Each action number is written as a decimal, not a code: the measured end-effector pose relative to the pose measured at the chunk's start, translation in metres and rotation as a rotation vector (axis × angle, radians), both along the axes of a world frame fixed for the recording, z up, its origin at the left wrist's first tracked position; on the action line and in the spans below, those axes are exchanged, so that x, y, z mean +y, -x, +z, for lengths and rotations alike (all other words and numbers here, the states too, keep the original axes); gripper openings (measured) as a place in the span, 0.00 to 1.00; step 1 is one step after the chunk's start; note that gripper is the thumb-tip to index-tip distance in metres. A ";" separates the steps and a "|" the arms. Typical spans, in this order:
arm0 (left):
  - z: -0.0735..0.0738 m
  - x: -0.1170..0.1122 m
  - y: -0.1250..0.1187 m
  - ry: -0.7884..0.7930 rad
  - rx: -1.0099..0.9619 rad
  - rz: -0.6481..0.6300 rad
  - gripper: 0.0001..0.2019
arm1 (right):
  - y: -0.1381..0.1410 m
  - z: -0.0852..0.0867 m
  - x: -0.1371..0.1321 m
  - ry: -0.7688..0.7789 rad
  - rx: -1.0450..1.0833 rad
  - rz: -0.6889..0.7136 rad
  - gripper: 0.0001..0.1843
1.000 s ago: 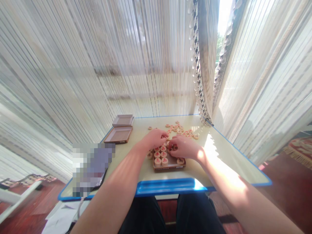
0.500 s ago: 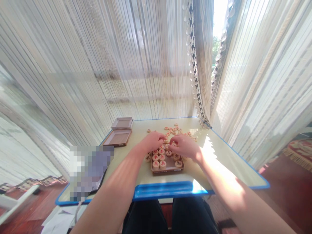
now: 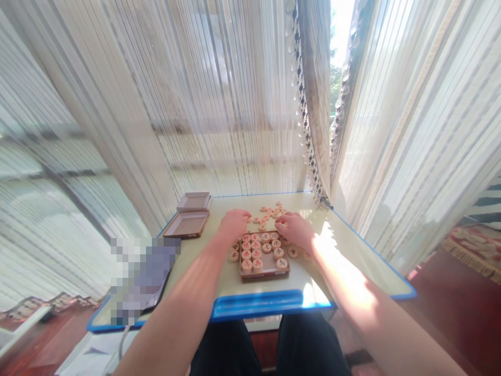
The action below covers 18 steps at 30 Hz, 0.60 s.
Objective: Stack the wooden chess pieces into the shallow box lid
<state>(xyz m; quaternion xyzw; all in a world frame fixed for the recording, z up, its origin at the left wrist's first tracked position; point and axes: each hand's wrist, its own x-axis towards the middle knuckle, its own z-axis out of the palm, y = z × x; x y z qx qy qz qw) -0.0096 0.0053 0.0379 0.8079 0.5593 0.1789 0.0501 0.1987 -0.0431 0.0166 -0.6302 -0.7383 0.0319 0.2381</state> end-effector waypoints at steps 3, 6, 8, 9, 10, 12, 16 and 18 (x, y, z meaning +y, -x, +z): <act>0.001 0.006 0.008 0.100 0.036 0.035 0.21 | -0.002 -0.001 0.002 0.009 0.019 -0.001 0.16; 0.003 0.009 0.015 0.143 0.033 0.034 0.21 | -0.004 0.001 0.001 0.055 0.059 -0.055 0.16; 0.005 0.009 0.017 0.145 0.021 0.041 0.20 | -0.005 0.003 -0.001 0.113 0.076 -0.054 0.15; 0.006 0.008 0.017 0.144 0.018 0.036 0.20 | -0.005 0.004 -0.002 0.132 0.073 -0.043 0.15; 0.007 0.006 0.017 0.142 0.013 0.024 0.19 | -0.004 0.005 -0.003 0.137 0.066 -0.030 0.14; 0.010 0.003 0.015 0.149 0.010 -0.008 0.17 | -0.003 0.005 -0.003 0.122 0.056 -0.024 0.14; 0.015 -0.004 0.011 0.232 0.041 -0.087 0.12 | -0.002 0.002 -0.001 0.066 0.096 -0.055 0.15; 0.015 -0.006 0.010 0.251 0.055 -0.100 0.09 | -0.002 0.002 0.000 0.050 0.119 -0.053 0.15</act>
